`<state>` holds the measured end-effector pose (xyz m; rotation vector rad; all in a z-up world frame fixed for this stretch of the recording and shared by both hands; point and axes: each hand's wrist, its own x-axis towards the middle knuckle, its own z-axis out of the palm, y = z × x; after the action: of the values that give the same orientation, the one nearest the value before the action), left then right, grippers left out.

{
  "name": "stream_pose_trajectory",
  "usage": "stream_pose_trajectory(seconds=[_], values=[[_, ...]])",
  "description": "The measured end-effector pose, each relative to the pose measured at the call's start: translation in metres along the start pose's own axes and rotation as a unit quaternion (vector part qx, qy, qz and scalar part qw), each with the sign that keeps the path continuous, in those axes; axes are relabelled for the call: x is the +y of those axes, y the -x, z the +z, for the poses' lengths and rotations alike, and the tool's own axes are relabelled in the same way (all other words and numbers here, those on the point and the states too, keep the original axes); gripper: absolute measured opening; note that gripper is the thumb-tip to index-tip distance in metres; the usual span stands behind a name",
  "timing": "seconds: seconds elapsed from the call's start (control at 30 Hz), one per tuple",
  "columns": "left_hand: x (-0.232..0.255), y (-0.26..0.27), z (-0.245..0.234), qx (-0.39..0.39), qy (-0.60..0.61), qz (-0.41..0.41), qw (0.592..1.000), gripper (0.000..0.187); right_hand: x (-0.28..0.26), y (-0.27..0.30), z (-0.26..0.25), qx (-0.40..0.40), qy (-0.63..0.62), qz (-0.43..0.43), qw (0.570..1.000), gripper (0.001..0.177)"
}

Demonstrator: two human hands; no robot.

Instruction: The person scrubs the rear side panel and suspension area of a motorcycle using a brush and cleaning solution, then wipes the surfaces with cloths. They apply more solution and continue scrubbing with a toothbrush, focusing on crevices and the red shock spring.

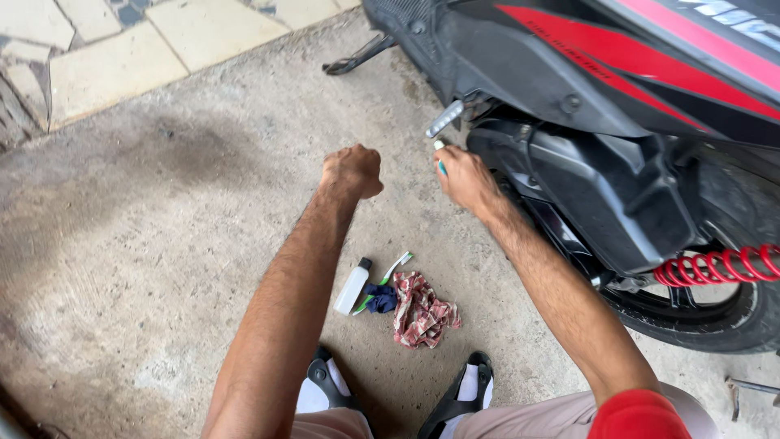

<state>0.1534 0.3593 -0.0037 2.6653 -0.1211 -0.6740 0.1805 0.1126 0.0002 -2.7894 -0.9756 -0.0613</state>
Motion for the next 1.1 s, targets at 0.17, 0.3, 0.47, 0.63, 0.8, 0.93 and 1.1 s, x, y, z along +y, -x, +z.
stream_pose_trajectory(seconds=[0.17,0.3,0.47,0.63,0.8,0.93,1.1], values=[[0.015,0.014,0.004,-0.017,-0.049,0.041,0.998,0.032,-0.04,0.055,-0.064,0.08,-0.045,-0.031,0.995,0.012],[0.035,0.02,0.013,-0.038,-0.061,0.052,0.996,0.039,-0.049,0.101,-0.104,0.128,0.061,-0.073,0.987,0.013],[0.067,0.028,0.015,-0.049,-0.097,0.094,0.99,0.045,-0.021,0.145,-0.086,0.067,0.209,-0.093,0.971,0.022],[0.096,0.051,0.005,-0.037,-0.122,0.108,0.986,0.046,-0.031,0.155,-0.049,-0.1,0.167,-0.044,0.98,0.02],[0.107,0.064,-0.003,-0.023,-0.116,0.117,0.986,0.047,-0.034,0.172,-0.069,0.053,0.2,-0.133,0.969,0.019],[0.119,0.064,-0.001,-0.017,-0.122,0.109,0.986,0.047,-0.02,0.17,-0.078,0.013,0.201,-0.11,0.973,0.018],[0.143,0.073,0.004,0.006,-0.171,0.117,0.978,0.038,-0.028,0.165,-0.063,-0.012,0.13,-0.124,0.984,0.027]])
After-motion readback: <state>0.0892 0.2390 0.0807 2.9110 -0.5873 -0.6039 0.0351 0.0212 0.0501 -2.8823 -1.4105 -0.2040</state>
